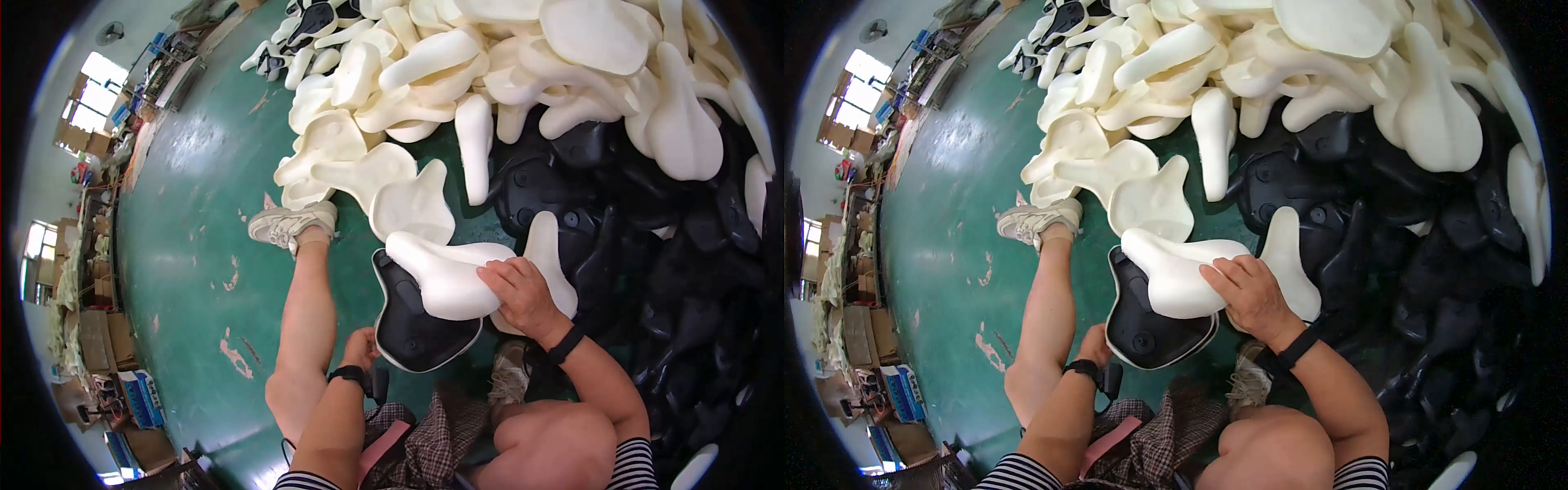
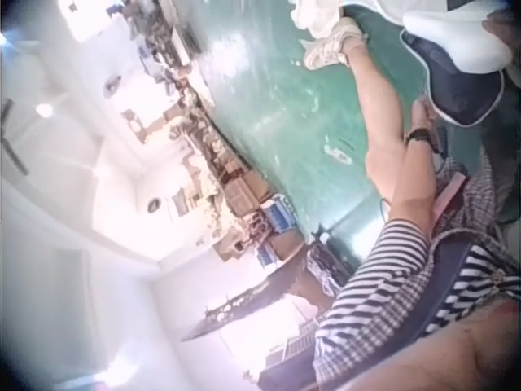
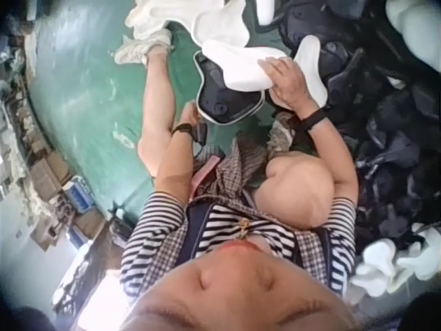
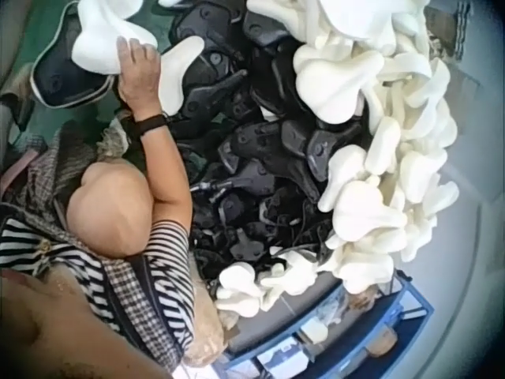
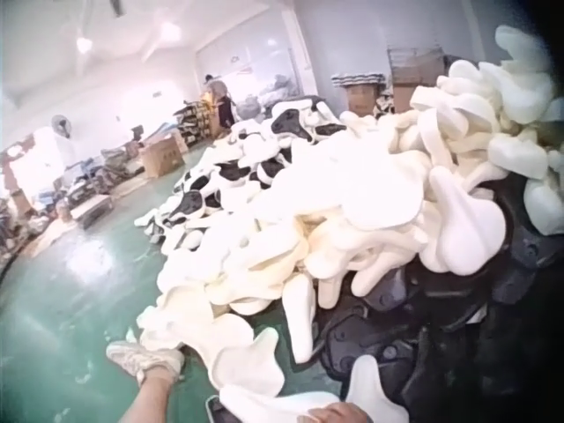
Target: Assembling bicycle seats by fitting foam pads into plastic covers.
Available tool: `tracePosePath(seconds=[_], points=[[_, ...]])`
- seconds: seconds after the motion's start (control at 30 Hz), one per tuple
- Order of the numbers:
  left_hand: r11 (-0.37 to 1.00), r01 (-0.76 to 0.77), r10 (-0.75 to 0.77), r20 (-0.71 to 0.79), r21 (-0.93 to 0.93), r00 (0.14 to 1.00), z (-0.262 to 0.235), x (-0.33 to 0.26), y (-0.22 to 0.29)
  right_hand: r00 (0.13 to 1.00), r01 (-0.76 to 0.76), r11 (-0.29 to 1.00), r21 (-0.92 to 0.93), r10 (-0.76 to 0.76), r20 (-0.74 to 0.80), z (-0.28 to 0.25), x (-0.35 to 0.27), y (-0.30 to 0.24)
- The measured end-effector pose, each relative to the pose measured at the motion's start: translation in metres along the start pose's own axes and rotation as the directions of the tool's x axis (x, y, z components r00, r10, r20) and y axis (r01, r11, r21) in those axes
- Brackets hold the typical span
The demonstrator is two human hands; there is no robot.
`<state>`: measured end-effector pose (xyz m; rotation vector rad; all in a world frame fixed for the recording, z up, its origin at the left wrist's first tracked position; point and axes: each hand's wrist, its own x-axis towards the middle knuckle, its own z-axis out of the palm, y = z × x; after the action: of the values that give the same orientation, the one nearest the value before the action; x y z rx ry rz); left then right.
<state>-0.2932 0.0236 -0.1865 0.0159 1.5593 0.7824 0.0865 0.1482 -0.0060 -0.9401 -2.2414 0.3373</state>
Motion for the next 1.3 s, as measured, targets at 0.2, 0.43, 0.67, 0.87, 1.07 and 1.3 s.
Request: tracePosePath(seconds=[0.2,0.43,0.67,0.87,1.07,1.3], points=[[0.313,-0.450,0.567,0.215,0.836,0.795,0.016,0.036,-0.042,0.997,-0.059,0.997,-0.055,0.061,0.044,-0.015,-0.017,0.009],[0.936,0.144,-0.081,0.201,-0.322,0.976,0.073,-0.037,-0.053,0.994,-0.021,0.999,0.027,0.018,0.109,-0.026,-0.025,-0.009],[0.985,0.167,-0.163,0.089,-0.033,0.983,0.050,-0.024,-0.055,0.992,-0.015,1.000,-0.007,0.016,0.126,-0.036,-0.020,-0.030],[0.947,0.314,-0.245,0.491,-0.062,0.836,0.054,-0.047,-0.054,0.995,-0.056,0.998,0.016,0.055,0.085,-0.047,-0.028,-0.040],[0.927,0.316,-0.352,0.177,0.202,0.919,0.039,-0.128,0.007,0.977,-0.062,0.997,0.054,0.050,0.207,-0.069,-0.011,-0.053],[0.941,-0.155,0.324,0.664,-0.302,0.673,0.161,-0.295,0.139,0.971,0.167,0.965,-0.204,-0.197,-0.135,-0.153,0.085,-0.056]])
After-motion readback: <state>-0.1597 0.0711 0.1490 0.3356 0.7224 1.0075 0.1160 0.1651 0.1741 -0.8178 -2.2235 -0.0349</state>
